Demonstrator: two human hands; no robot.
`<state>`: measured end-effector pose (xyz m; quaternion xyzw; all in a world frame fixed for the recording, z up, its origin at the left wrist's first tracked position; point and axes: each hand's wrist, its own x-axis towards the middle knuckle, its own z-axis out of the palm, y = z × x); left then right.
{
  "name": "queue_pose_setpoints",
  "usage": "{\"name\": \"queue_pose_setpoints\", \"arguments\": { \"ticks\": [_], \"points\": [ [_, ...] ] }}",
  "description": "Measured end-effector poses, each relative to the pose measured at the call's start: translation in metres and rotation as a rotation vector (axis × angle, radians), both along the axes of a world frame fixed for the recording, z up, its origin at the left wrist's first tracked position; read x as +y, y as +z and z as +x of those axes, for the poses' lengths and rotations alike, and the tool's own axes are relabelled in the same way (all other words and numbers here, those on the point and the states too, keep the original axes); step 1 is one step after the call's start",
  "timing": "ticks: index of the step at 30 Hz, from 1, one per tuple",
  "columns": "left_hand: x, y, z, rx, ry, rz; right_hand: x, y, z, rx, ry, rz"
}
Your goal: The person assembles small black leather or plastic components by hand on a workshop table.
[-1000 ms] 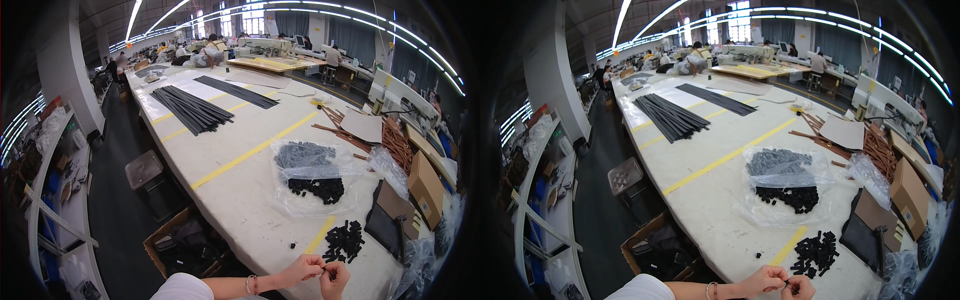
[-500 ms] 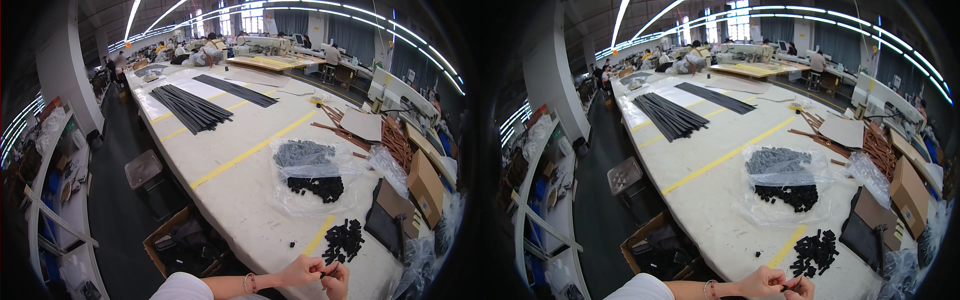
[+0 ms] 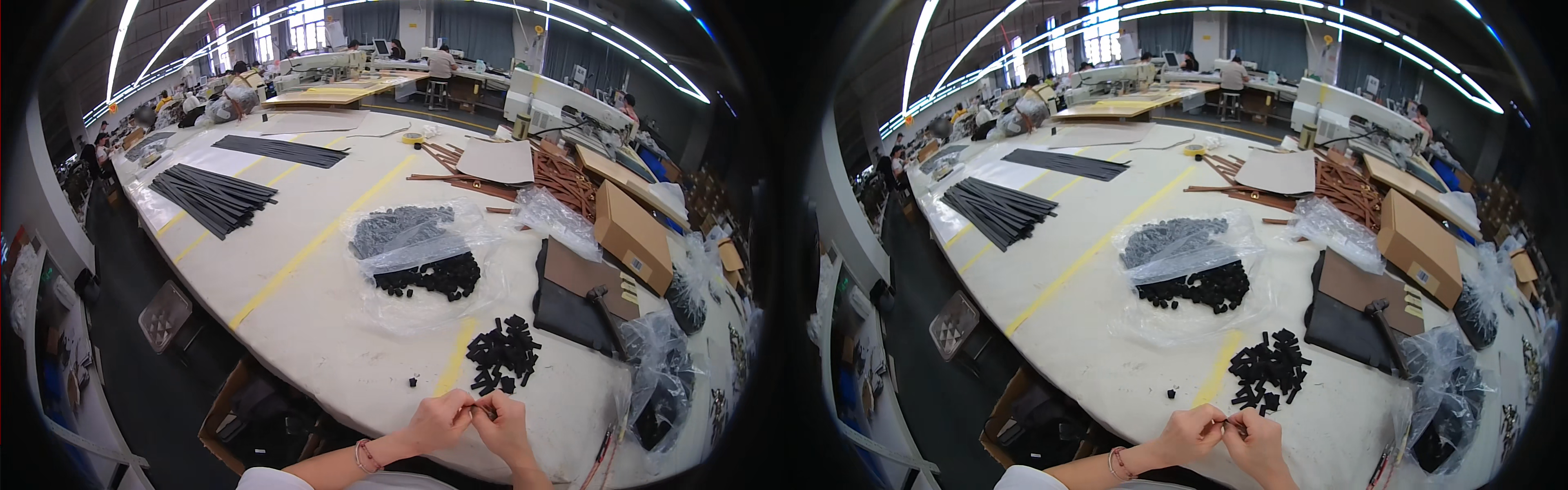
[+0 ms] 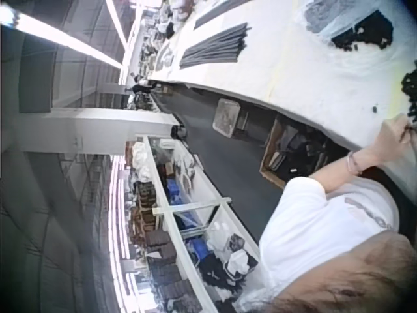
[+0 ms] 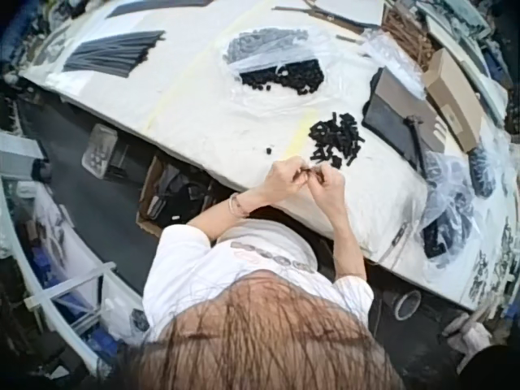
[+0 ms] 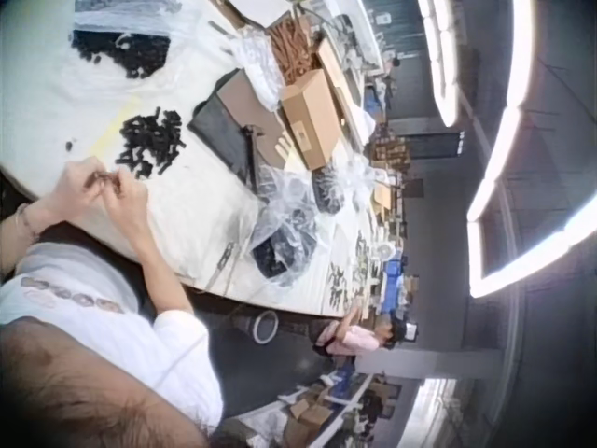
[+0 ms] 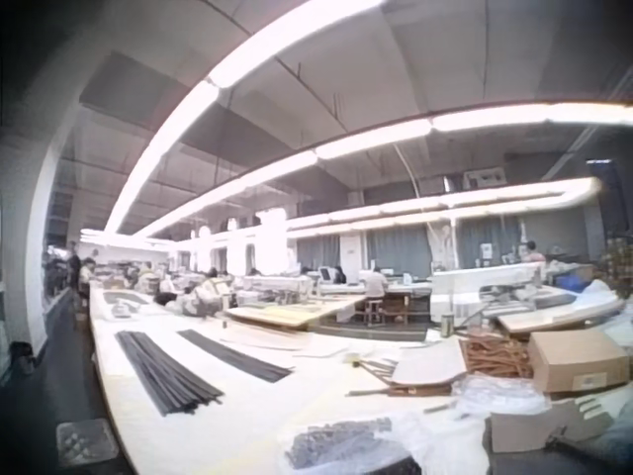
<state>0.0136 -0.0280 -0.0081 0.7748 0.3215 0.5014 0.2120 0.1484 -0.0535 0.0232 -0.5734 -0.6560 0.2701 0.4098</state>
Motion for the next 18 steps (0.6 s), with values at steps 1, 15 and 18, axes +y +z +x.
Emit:
{"name": "queue_pose_setpoints", "arguments": {
  "ticks": [1,15,18],
  "points": [
    [-0.002,0.003,0.001,-0.099,-0.039,-0.203,-0.002,0.000,0.001,-0.001,-0.023,-0.005],
    [0.021,0.008,-0.016,-0.808,-0.524,-1.428,0.003,0.007,0.022,0.399,0.283,-0.502],
    [0.020,0.012,-0.015,-0.807,-0.517,-1.427,0.001,0.004,0.025,0.411,0.249,-0.522]
  ]
}}
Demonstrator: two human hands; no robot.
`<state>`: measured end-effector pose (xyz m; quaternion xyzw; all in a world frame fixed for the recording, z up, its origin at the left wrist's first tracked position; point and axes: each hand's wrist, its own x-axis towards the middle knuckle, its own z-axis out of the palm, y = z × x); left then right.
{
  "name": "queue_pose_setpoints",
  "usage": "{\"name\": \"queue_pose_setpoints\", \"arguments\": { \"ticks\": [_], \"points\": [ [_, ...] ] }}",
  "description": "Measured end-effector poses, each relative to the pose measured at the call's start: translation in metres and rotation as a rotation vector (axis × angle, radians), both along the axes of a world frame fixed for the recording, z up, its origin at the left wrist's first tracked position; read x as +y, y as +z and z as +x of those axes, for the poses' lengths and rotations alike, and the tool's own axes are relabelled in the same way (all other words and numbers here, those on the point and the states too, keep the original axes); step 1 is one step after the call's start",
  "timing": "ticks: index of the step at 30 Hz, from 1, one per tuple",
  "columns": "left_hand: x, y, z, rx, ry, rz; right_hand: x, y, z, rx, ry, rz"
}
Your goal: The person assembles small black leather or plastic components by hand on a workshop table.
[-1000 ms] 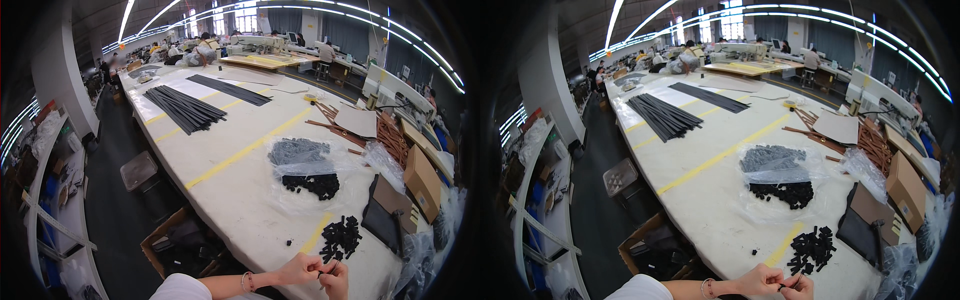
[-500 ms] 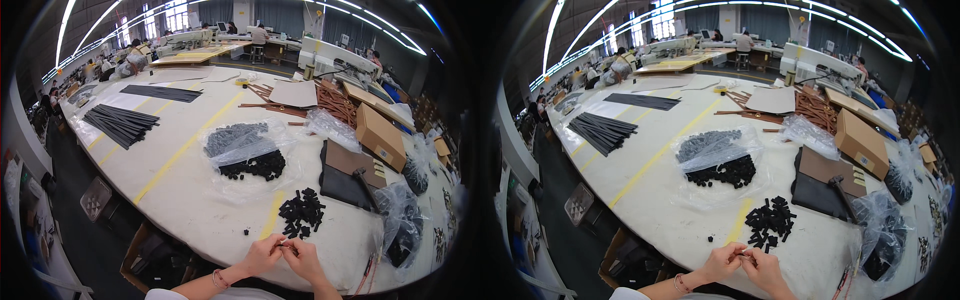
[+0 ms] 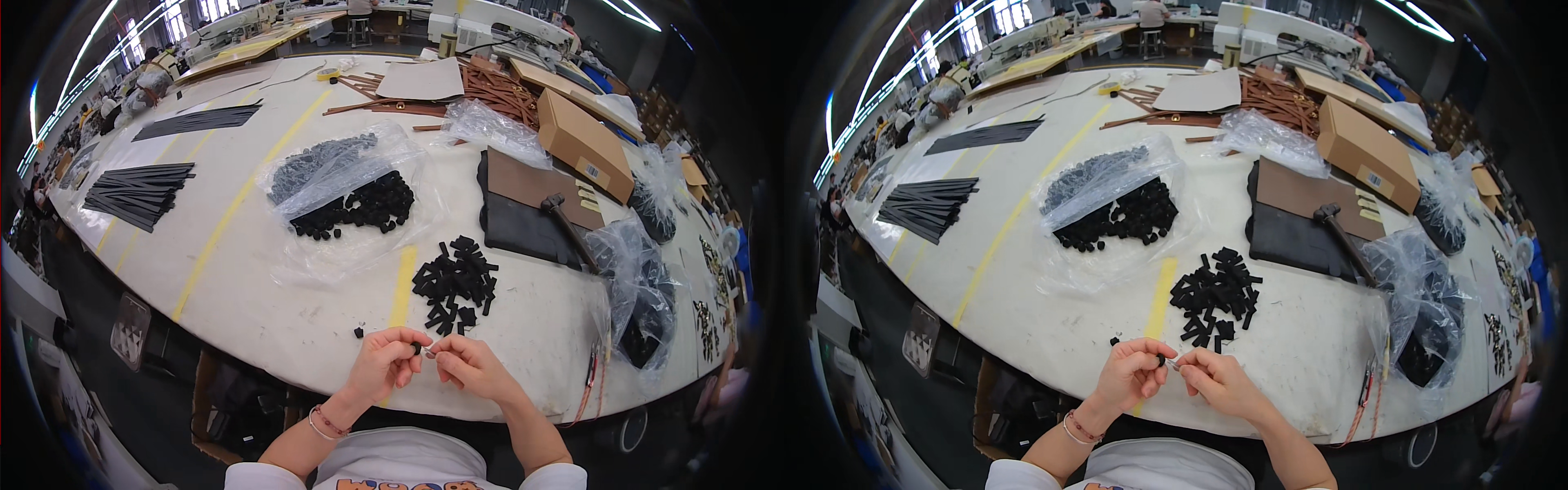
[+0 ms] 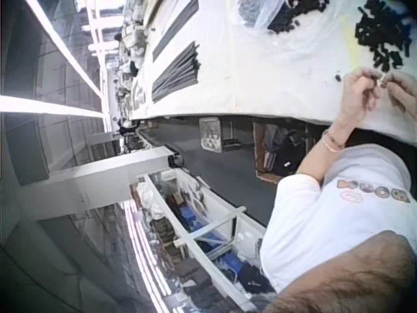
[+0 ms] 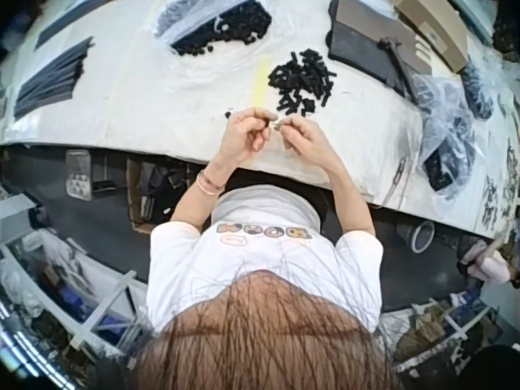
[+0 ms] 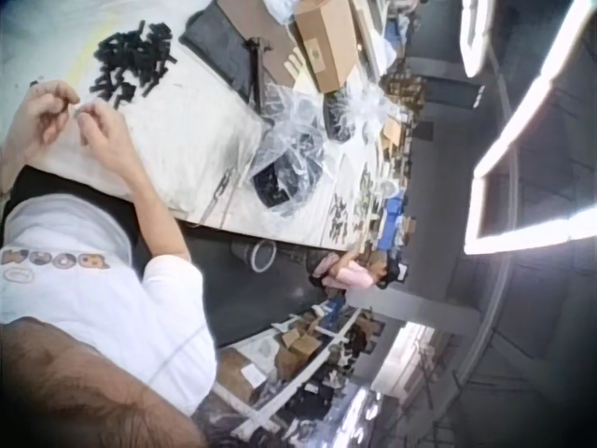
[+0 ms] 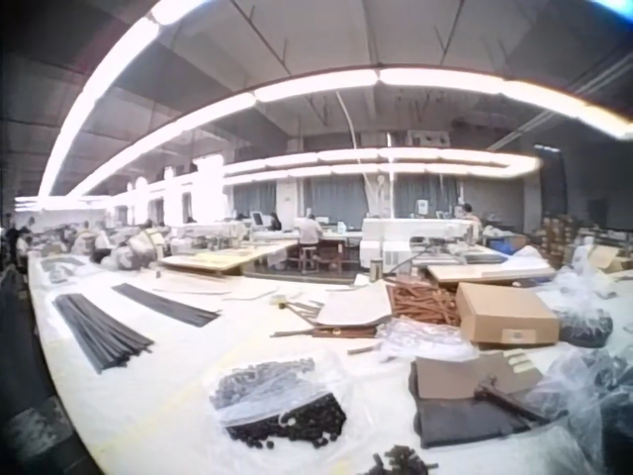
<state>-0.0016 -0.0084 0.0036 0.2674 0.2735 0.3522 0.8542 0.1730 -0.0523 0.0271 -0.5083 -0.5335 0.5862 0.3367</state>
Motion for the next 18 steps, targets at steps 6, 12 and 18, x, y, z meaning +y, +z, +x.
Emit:
{"name": "queue_pose_setpoints", "arguments": {
  "ticks": [6,12,18],
  "points": [
    [-0.004,0.001,0.002,0.018,0.003,-0.007,-0.002,0.001,-0.001,0.028,0.026,-0.019],
    [0.000,0.004,-0.001,0.035,-0.140,-0.080,0.004,0.003,0.008,0.066,0.144,-0.055],
    [0.002,0.005,-0.002,0.129,-0.200,0.032,0.009,0.002,0.016,0.059,0.240,-0.065]
  ]
}}
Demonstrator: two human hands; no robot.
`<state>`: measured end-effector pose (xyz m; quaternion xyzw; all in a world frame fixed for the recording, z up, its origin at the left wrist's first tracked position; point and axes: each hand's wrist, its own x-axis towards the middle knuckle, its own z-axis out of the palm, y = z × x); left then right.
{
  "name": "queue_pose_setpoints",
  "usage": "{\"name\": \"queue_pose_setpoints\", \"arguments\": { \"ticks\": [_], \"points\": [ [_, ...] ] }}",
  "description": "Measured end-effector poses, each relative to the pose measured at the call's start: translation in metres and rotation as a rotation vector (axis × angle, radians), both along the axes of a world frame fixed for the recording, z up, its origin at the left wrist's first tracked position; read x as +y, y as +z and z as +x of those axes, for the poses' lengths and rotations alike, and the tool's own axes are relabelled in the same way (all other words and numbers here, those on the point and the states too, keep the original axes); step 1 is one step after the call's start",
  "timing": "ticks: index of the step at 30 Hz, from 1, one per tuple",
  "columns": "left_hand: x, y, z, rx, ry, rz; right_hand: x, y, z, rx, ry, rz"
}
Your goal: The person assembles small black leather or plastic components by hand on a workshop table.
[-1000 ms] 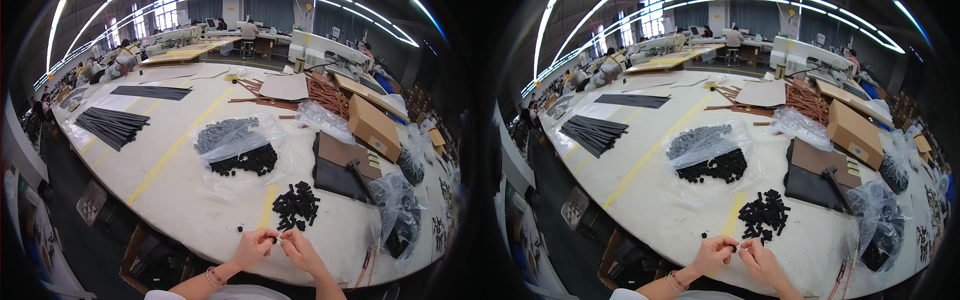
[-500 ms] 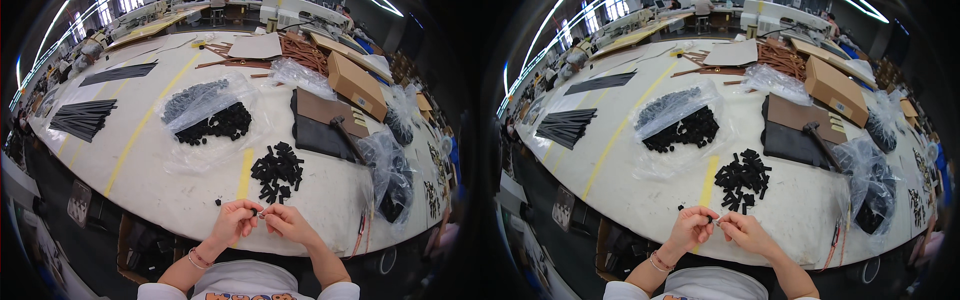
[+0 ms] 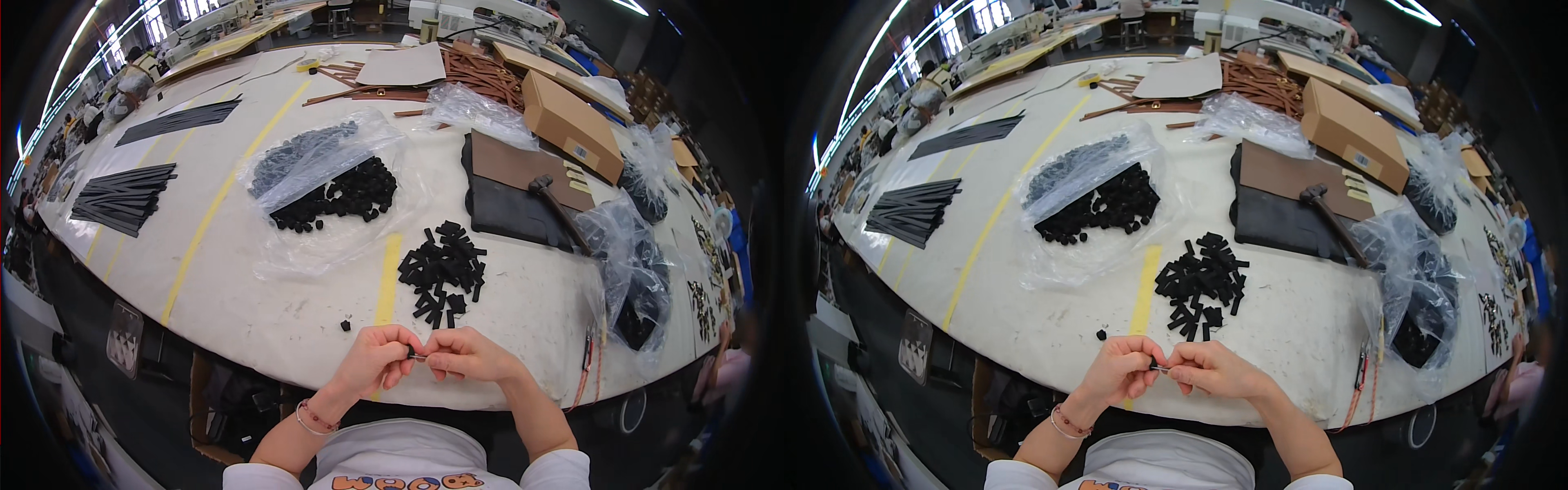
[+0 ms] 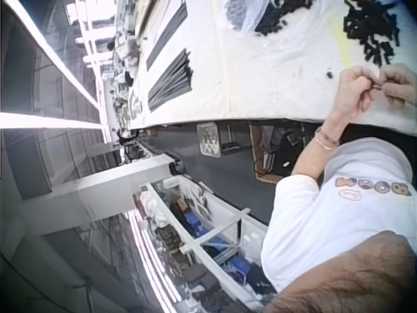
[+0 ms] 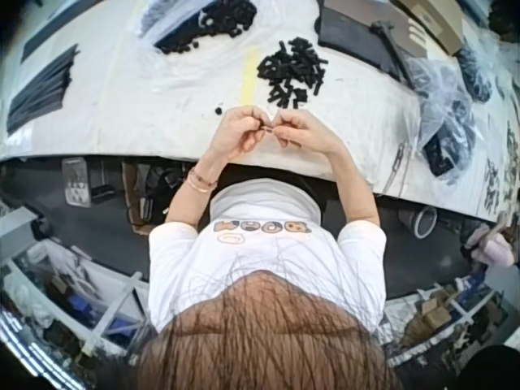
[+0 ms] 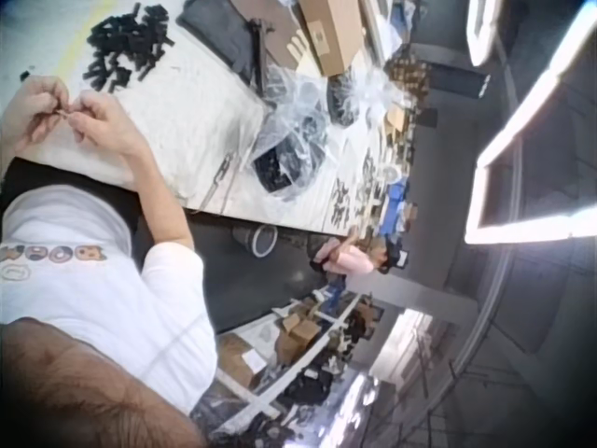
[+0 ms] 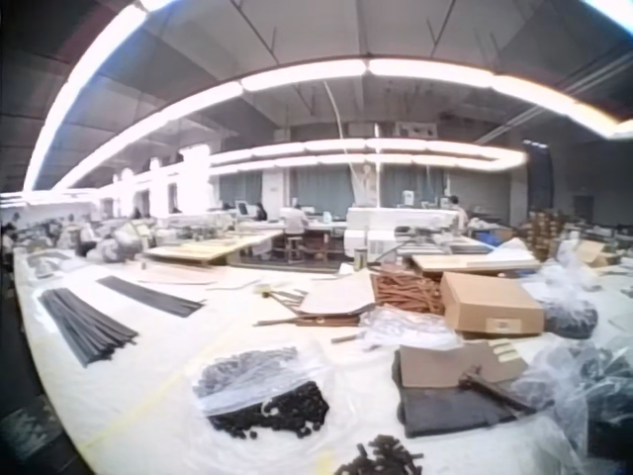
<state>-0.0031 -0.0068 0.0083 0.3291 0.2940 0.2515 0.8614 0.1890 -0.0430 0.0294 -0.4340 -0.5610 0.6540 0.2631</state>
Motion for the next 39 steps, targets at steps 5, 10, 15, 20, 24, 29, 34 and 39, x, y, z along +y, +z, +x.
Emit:
{"name": "queue_pose_setpoints", "arguments": {
  "ticks": [5,10,15,20,24,29,34,39],
  "points": [
    [-0.004,0.006,0.006,0.159,0.043,0.251,-0.004,-0.008,-0.003,-0.084,-0.055,0.228],
    [-0.016,-0.007,0.023,0.502,0.538,0.995,-0.010,-0.012,-0.038,-0.683,-0.476,0.806],
    [-0.011,-0.027,0.032,0.465,0.779,1.217,-0.008,-0.028,-0.063,-0.375,-0.771,0.835],
    [-0.013,-0.021,0.030,0.420,0.755,1.191,-0.015,-0.029,-0.069,0.069,-0.840,0.392],
    [-0.010,-0.005,0.024,0.247,0.622,0.820,-0.015,-0.024,-0.056,0.131,-0.758,0.300],
    [0.002,-0.009,0.004,-0.206,0.348,0.237,-0.010,-0.007,-0.040,-0.106,-0.579,0.366],
    [-0.004,-0.011,0.004,-0.137,0.247,0.304,-0.008,-0.007,-0.041,0.006,-0.620,0.284],
    [-0.012,-0.009,0.004,0.193,0.243,0.704,-0.006,-0.016,-0.034,-0.045,-0.525,0.246]
  ]
}}
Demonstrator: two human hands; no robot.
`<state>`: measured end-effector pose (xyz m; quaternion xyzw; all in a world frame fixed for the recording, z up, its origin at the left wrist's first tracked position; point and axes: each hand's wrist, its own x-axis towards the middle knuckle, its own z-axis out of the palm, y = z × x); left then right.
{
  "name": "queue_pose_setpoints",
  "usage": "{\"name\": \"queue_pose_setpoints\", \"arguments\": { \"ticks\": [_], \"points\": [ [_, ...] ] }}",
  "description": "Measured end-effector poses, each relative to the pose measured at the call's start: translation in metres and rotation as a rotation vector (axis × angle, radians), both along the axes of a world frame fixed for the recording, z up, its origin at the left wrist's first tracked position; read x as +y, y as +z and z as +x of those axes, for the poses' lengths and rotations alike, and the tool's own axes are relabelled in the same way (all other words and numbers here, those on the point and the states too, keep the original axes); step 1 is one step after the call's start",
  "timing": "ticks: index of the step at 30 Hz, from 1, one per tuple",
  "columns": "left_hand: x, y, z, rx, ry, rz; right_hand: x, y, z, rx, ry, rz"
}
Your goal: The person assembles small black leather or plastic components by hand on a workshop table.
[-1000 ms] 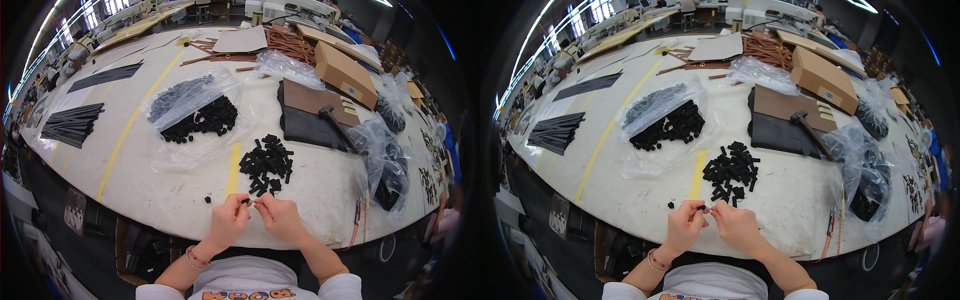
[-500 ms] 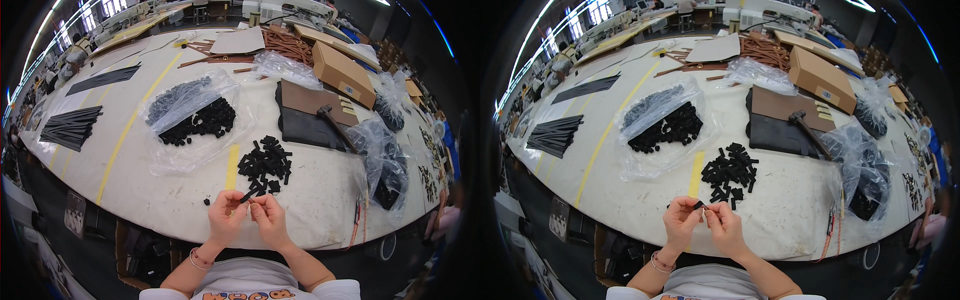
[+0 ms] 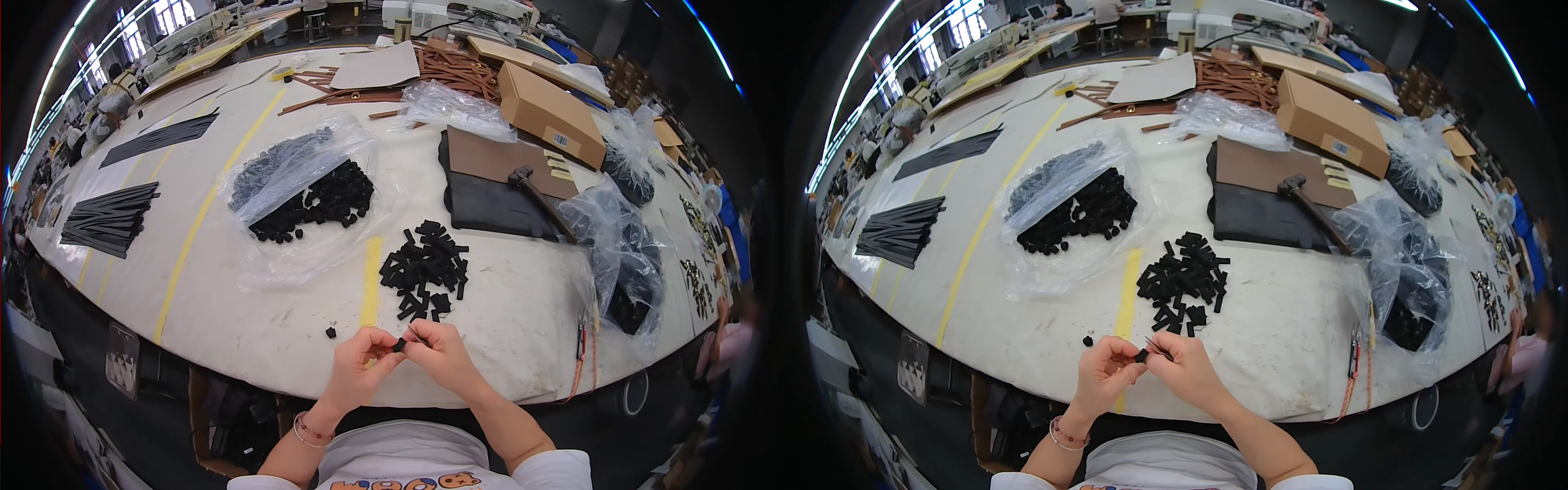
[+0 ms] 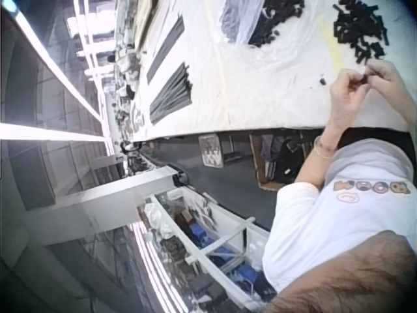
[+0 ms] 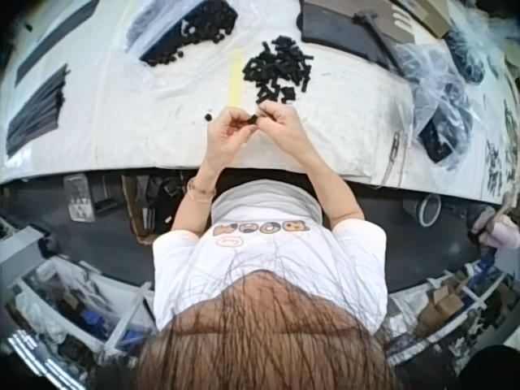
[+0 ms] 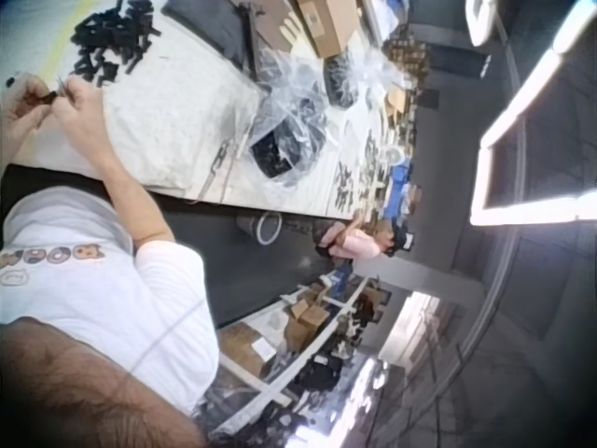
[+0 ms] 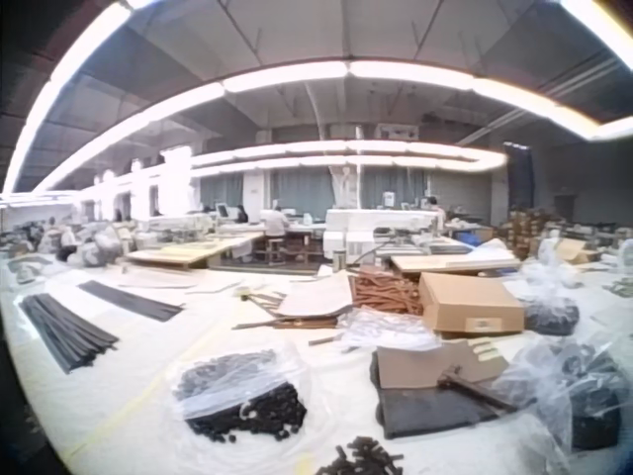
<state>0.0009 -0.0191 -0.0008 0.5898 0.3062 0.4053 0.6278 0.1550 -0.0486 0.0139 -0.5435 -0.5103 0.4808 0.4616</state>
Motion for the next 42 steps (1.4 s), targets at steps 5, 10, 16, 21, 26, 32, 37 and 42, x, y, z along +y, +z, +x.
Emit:
{"name": "queue_pose_setpoints", "arguments": {
  "ticks": [5,10,16,21,26,32,37,42],
  "points": [
    [0.012,-0.002,-0.024,0.303,0.034,0.091,0.000,0.004,0.010,-0.386,0.101,0.080],
    [0.029,0.001,-0.048,0.833,0.202,0.439,0.023,0.002,0.057,-0.895,-0.294,0.066],
    [0.029,0.014,-0.044,0.884,0.257,0.480,0.034,-0.013,0.078,-1.011,-0.309,-0.037],
    [0.018,0.005,-0.028,0.386,0.177,0.256,0.027,-0.013,0.075,-1.016,-0.288,0.055],
    [0.005,0.015,0.007,-0.049,-0.017,-0.270,-0.002,0.027,0.021,-0.288,-0.107,0.092],
    [0.001,0.001,0.004,-0.252,-0.110,-0.311,-0.005,0.023,0.013,-0.038,0.075,0.005],
    [-0.002,0.007,0.002,-0.147,-0.142,-0.181,-0.007,0.019,0.021,0.272,0.216,-0.247],
    [-0.014,0.008,0.014,-0.074,0.006,-0.074,-0.013,0.013,0.012,-0.096,0.047,0.014]
  ]
}}
